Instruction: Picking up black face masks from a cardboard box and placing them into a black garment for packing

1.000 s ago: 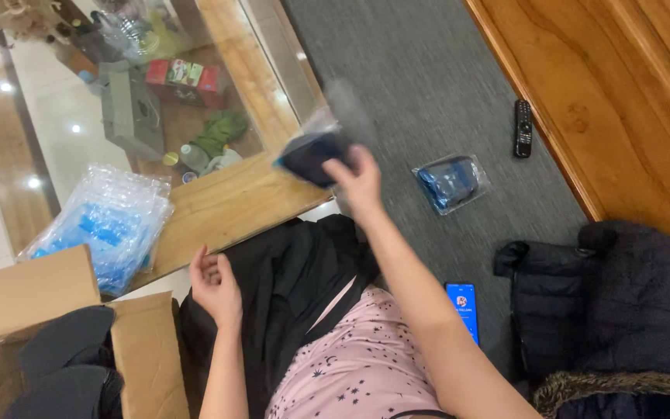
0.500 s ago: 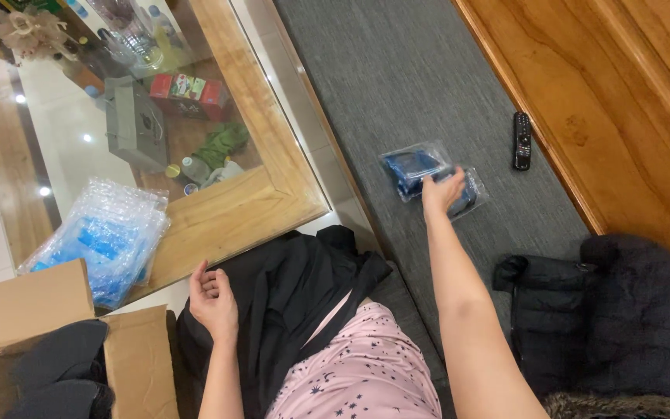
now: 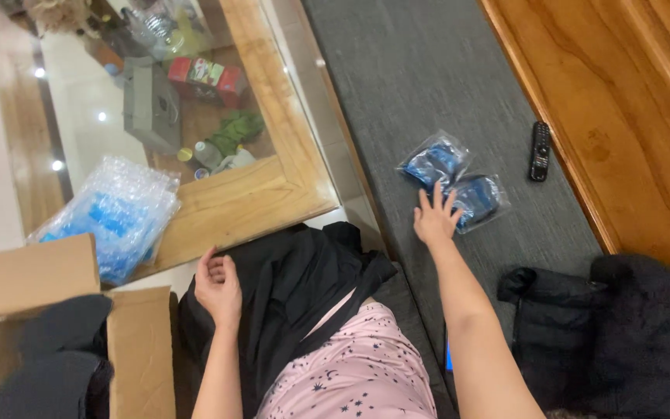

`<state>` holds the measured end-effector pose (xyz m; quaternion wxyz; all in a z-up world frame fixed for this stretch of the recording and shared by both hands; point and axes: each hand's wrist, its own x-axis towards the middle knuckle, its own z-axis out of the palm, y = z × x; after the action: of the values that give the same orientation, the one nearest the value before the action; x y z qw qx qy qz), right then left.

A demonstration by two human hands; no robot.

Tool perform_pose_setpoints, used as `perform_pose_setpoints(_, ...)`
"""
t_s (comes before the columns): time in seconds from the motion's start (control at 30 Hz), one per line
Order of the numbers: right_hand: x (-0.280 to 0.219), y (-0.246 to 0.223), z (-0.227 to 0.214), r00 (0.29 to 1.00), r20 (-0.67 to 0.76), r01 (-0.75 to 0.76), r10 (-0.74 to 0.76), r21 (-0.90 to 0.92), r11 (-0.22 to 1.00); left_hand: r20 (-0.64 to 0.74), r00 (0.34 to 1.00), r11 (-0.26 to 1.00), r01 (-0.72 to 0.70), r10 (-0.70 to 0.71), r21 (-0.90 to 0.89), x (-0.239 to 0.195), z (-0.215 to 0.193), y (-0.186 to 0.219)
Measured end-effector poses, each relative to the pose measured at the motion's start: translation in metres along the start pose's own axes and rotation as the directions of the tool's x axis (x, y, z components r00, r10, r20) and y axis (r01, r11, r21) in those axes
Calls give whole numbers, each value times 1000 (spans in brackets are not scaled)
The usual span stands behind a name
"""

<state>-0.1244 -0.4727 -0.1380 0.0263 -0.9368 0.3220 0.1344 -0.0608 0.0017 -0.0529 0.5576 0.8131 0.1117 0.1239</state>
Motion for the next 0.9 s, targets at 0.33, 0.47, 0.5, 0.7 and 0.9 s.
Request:
perform_pose_setpoints(0.33, -44, -64, -14, 969, -194, 189, -151, 197, 962, -65, 997, 999, -31, 28, -44, -19, -14, 5)
perform_pose_setpoints(0.47, -104, -139, -54, 759, -605, 609, -243, 526, 593, 393, 919, 980, -106, 32, 167, -26, -63, 26)
perform_pose_setpoints(0.5, -126, -157, -70, 740, -642, 659, -202, 630, 411, 596, 803, 943, -209, 14, 260, -27, -78, 35)
perform_pose_setpoints(0.7, -226, -226, -54, 664, -516, 688, -540, 706, 171, 572, 811, 851, -210, -123, 481, -35, -211, 143)
perform_pose_setpoints(0.9, -221, -229, -24, 696, -381, 597, -608, 778, 196, -162, 985, 907, 10, 64, 421, -32, -317, 139)
